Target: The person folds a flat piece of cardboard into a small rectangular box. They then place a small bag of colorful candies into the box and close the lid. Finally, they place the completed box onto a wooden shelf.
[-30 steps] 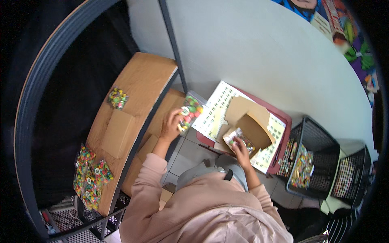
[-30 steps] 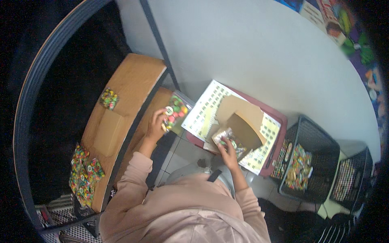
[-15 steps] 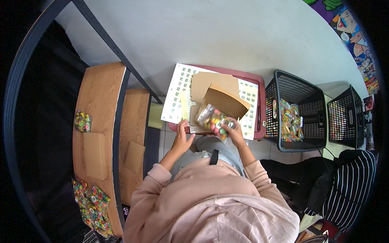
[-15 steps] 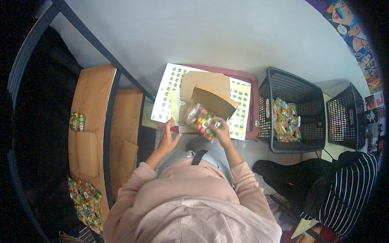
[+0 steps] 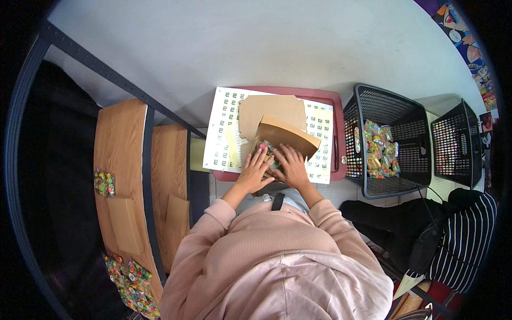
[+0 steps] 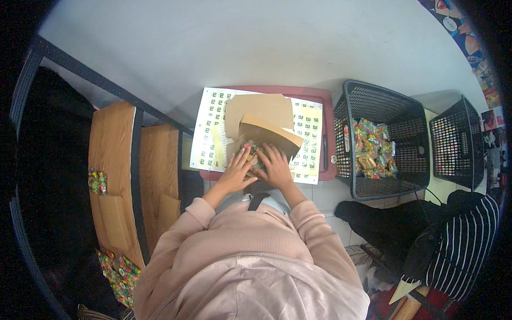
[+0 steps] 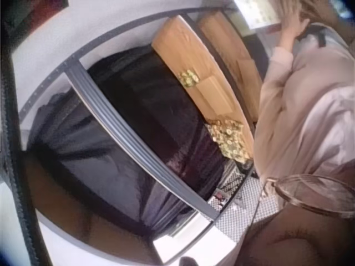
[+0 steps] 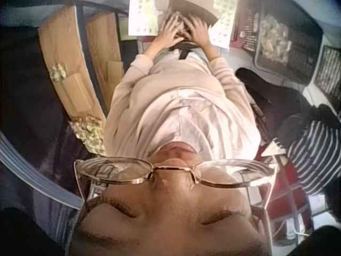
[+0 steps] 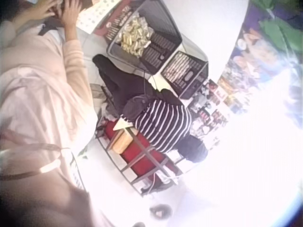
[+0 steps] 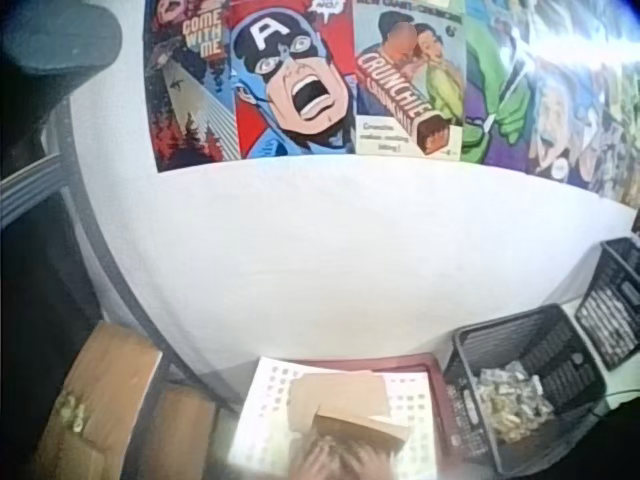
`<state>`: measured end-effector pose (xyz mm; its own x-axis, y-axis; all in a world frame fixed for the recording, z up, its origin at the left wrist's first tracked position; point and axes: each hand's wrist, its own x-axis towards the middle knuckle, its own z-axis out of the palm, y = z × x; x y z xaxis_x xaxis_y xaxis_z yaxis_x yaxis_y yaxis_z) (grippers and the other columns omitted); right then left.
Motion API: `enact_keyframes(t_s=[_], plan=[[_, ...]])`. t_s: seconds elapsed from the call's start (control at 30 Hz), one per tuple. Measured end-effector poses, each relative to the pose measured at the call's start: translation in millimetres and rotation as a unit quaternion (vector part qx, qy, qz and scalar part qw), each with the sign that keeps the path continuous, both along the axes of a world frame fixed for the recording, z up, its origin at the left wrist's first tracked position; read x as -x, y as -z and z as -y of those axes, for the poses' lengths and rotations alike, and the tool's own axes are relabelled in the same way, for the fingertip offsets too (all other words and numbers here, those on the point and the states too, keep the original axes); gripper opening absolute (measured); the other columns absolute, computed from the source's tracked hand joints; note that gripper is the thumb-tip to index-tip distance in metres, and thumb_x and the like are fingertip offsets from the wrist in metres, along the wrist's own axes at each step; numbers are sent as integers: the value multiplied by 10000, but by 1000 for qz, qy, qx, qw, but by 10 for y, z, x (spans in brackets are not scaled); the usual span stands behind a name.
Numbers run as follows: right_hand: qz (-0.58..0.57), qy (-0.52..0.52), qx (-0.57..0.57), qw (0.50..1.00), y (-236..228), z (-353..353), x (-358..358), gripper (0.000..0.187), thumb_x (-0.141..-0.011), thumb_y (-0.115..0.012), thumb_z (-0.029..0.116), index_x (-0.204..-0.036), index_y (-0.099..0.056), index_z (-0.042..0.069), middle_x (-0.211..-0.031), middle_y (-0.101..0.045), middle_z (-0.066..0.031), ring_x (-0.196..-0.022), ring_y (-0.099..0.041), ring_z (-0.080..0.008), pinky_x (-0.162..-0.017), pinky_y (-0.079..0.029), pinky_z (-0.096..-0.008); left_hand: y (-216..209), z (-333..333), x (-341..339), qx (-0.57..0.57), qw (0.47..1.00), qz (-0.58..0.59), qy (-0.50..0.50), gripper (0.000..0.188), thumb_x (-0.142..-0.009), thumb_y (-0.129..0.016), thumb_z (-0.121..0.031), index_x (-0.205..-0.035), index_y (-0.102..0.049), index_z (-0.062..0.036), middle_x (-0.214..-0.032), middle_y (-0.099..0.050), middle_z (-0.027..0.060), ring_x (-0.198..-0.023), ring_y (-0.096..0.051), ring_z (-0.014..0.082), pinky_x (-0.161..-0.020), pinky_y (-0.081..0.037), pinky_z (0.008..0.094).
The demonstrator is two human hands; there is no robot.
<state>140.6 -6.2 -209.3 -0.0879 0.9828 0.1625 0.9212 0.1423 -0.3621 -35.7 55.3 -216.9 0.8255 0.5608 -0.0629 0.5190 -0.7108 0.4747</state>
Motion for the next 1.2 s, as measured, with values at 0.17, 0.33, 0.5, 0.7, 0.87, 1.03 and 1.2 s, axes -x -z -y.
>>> enact_keyframes(t_s=[0.17, 0.33, 0.5, 0.7, 0.87, 1.03, 1.2], plan=[[93, 11, 77, 993, 230, 78, -95, 684, -784, -421, 534, -1317, -284, 127, -1374, -232, -133, -1271, -202, -289, -1017, -181, -480, -33, -22, -154, 17, 993, -118, 26, 790, -773, -507, -508, -1370, -143, -141, -1423, -18, 150, -1310, -11, 323, -1018, -32, 542], [-67, 56, 96, 992, 33, 360, -237, 480, -744, -597, 318, -1114, -436, 58, -1107, -438, -166, -1015, -439, -297, -859, -344, -423, -1, -186, -72, 0, 981, 128, -146, 712, -792, -540, -392, -1322, -204, -54, -1248, -295, 163, -1120, -315, 323, -951, -200, 510], [-269, 231, 26, 935, 186, 635, -385, 399, -685, -666, 74, -1005, -433, 29, -942, -460, -113, -805, -542, -218, -688, -494, -338, 524, -659, -71, 282, 886, 246, -274, 699, -798, -561, -341, -1305, -217, -5, -1285, -281, 205, -1150, -335, 330, -962, -278, 401], [-318, 398, -43, 860, 44, 124, -474, 469, -699, -625, 16, -1110, -398, 18, -925, -450, -106, -776, -536, -174, -524, -475, -249, 98, -905, -368, 326, 922, 153, -146, 496, -838, -509, -203, -1251, -319, -6, -1163, -473, 203, -1070, -480, 298, -888, -378, 360], [-296, 334, -55, 893, -88, 17, -714, 462, -672, -550, -68, -1113, -472, 46, -946, -505, -127, -808, -544, -235, -577, -479, -283, 47, -792, -294, 265, 935, 150, -181, 314, -843, -446, -105, -1141, -413, -9, -1020, -541, 220, -967, -541, 308, -801, -425, 362], [-276, 180, -7, 944, -257, 194, -734, 384, -639, -576, -73, -1001, -565, 56, -999, -516, -125, -877, -555, -273, -733, -486, -320, 78, -658, -77, 281, 923, 227, -135, 326, -801, -409, 63, -1114, -446, -19, -1088, -519, 190, -1036, -511, 287, -862, -421, 340], [-187, 130, 37, 973, -147, 495, -607, 537, -622, -604, -52, -1121, -525, 130, -1131, -475, -133, -975, -533, -302, -800, -476, -358, 127, -515, 80, 246, 944, 200, -96, 433, -795, -394, 108, -1191, -436, -62, -1260, -418, 139, -1143, -433, 259, -956, -352, 311]])
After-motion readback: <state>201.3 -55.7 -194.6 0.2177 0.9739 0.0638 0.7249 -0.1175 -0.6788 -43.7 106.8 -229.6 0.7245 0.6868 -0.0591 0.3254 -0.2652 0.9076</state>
